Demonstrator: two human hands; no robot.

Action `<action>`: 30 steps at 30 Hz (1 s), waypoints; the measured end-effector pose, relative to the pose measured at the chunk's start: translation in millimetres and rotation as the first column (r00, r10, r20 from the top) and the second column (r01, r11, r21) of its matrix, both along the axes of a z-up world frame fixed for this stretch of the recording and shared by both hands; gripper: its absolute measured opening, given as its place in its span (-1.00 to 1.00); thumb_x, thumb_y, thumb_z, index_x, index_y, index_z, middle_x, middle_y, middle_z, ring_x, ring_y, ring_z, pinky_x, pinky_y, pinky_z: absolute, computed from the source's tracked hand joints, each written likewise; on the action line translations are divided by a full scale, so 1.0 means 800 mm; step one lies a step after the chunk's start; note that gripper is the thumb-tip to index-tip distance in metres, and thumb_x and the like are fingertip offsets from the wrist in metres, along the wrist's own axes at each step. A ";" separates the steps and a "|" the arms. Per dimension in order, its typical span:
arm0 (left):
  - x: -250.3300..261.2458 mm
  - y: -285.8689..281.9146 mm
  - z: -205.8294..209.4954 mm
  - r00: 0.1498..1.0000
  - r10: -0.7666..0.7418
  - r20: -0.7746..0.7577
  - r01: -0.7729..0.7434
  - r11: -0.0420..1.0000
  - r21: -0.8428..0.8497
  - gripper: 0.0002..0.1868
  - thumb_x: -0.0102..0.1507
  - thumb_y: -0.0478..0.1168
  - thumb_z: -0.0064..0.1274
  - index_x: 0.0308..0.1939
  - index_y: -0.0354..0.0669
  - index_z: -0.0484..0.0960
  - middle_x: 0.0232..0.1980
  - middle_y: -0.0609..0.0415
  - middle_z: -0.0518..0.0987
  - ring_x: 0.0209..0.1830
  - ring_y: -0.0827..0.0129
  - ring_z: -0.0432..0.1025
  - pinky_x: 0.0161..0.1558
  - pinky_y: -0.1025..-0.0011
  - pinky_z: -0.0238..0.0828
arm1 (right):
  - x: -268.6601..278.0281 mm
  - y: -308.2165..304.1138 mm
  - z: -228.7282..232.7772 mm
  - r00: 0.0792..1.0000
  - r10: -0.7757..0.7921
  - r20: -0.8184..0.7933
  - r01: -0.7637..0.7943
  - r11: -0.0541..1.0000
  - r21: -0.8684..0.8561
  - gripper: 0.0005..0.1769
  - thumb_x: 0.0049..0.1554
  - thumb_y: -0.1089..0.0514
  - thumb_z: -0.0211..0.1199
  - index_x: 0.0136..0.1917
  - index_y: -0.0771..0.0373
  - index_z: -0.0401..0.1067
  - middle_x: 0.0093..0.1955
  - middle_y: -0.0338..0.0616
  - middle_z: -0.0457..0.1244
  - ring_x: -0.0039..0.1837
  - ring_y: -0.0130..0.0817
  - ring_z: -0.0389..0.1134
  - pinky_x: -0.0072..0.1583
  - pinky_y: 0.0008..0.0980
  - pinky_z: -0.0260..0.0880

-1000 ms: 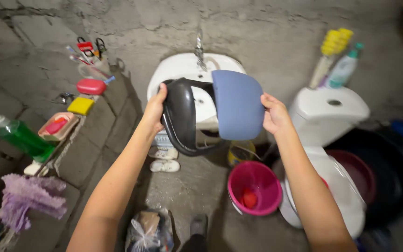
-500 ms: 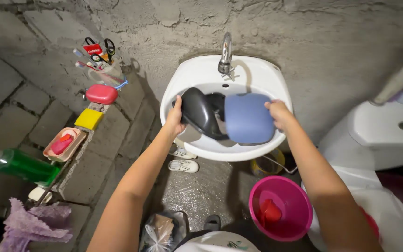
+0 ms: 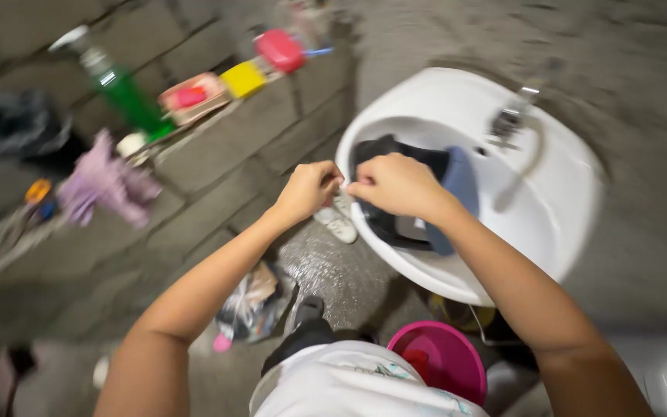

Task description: The person places a plastic bag into a metal basket, then picks up a blue plastic basket and washes it under running water using a purple cloth. The person scrubs the basket's interior and exterior surfaces and rinses the cloth.

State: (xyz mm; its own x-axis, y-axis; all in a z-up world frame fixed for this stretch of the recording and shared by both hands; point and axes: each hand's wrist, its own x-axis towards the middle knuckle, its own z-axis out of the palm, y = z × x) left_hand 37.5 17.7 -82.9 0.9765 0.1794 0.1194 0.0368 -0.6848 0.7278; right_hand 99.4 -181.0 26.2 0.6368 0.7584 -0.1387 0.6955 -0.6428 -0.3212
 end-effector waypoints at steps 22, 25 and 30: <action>-0.207 0.442 -0.157 0.309 0.860 0.406 -0.884 0.417 -0.212 -0.72 0.34 -0.24 0.05 0.07 -0.29 0.44 0.06 -0.19 0.48 0.10 -0.03 0.41 0.22 0.07 0.35 | -0.079 0.444 -0.090 0.779 0.592 -0.207 -0.551 0.804 0.223 -0.75 0.10 0.04 0.27 0.05 0.10 0.55 0.02 -0.08 0.45 0.11 -0.06 0.46 0.16 -0.11 0.42; -0.228 0.411 -0.089 0.309 0.705 0.638 -0.863 0.490 -0.123 -0.79 0.33 -0.38 -0.11 0.03 -0.37 0.37 0.04 -0.25 0.36 0.10 -0.08 0.30 0.24 0.10 0.23 | -0.078 0.464 -0.084 0.780 0.613 -0.126 -0.468 0.705 0.533 -0.66 0.11 0.10 0.27 0.17 0.18 0.46 0.03 -0.03 0.40 0.06 -0.11 0.46 0.14 -0.15 0.43; -0.232 0.369 0.019 0.566 0.580 0.586 -0.500 0.806 -0.316 -0.75 0.34 -0.39 -0.25 0.09 -0.33 0.39 0.01 -0.04 0.41 0.06 0.24 0.32 0.21 0.31 0.30 | -0.074 0.483 -0.083 0.712 0.621 0.328 -0.570 0.237 0.787 -0.38 0.02 0.16 0.37 0.33 0.34 0.33 0.14 0.22 0.28 0.19 0.08 0.34 0.22 -0.09 0.35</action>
